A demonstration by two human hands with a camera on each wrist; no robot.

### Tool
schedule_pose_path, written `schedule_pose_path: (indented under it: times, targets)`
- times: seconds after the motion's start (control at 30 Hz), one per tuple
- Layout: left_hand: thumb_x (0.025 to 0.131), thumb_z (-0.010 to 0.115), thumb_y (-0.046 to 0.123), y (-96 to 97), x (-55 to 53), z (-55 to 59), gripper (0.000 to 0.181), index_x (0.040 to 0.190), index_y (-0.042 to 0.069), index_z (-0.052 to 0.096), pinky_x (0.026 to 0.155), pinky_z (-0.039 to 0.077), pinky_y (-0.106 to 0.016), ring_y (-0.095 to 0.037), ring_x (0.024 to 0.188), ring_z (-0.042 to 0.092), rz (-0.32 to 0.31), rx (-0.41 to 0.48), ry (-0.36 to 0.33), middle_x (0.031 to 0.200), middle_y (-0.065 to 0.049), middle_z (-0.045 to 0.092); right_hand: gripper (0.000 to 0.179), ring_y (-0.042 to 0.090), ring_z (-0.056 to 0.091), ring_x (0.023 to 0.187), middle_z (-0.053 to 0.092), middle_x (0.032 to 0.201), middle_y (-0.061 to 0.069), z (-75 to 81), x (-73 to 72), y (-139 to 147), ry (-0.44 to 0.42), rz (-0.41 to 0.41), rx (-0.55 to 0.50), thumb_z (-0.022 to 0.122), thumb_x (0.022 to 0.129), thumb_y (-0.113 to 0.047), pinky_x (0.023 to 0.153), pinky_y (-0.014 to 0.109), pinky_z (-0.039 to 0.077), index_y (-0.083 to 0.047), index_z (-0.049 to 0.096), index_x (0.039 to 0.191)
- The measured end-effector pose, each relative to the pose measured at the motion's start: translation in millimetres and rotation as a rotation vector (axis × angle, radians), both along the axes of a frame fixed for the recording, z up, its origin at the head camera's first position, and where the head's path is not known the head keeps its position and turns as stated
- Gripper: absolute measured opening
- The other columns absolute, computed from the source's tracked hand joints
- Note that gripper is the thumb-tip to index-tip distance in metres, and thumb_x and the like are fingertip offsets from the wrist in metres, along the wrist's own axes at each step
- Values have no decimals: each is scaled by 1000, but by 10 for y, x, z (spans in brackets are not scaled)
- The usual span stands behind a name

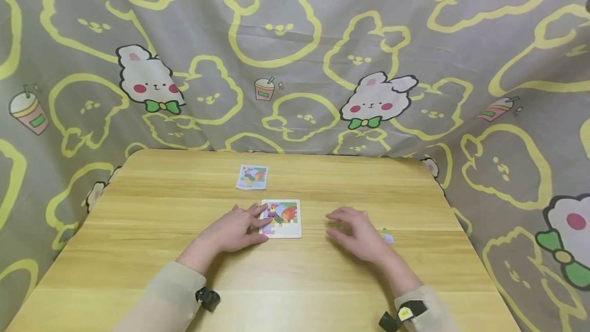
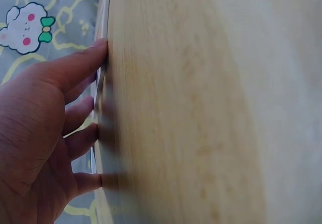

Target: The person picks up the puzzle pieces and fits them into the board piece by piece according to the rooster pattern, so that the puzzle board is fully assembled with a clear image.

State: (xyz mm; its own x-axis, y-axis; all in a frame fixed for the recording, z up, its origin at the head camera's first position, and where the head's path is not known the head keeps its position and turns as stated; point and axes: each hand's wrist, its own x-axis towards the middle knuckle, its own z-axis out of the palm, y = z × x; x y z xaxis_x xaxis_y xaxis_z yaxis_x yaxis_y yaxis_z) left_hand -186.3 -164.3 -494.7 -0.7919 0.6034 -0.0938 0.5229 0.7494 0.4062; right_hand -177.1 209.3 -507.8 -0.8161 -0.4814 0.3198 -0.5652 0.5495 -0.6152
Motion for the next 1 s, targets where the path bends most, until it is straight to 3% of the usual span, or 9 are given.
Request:
schedule_pose_path:
  times: [0.1, 0.43, 0.77, 1.0]
  targets:
    - [102, 70, 46, 3, 4, -5, 54, 148, 19, 64, 118, 19, -76, -40, 154, 31, 4, 8, -8, 168, -10, 37, 38, 23, 68, 115, 72, 124, -1, 11, 15, 108, 5, -25, -4, 85, 91, -17, 106, 79, 31, -6, 75, 126]
    - [102, 71, 45, 10, 9, -7, 53, 147, 18, 65, 117, 20, -77, -41, 153, 32, 5, 11, 0, 167, -12, 37, 42, 28, 67, 116, 72, 125, 1, 20, 51, 406, 49, -52, -19, 88, 88, -13, 101, 55, 35, -3, 74, 127]
    - [102, 70, 46, 8, -7, -10, 54, 148, 19, 64, 117, 20, -77, -39, 154, 32, 2, 5, 15, 167, -11, 37, 51, 25, 63, 119, 71, 128, 1, -12, 103, 604, -32, -49, 53, 89, 87, -21, 95, 46, 28, -5, 72, 132]
    - [102, 70, 45, 1, -7, -28, 54, 148, 19, 64, 117, 19, -77, -39, 154, 31, 4, 6, 7, 168, -11, 37, 43, 17, 62, 107, 70, 116, -6, -52, 142, 648, -107, -57, 98, 86, 90, -23, 92, 44, 19, -7, 74, 128]
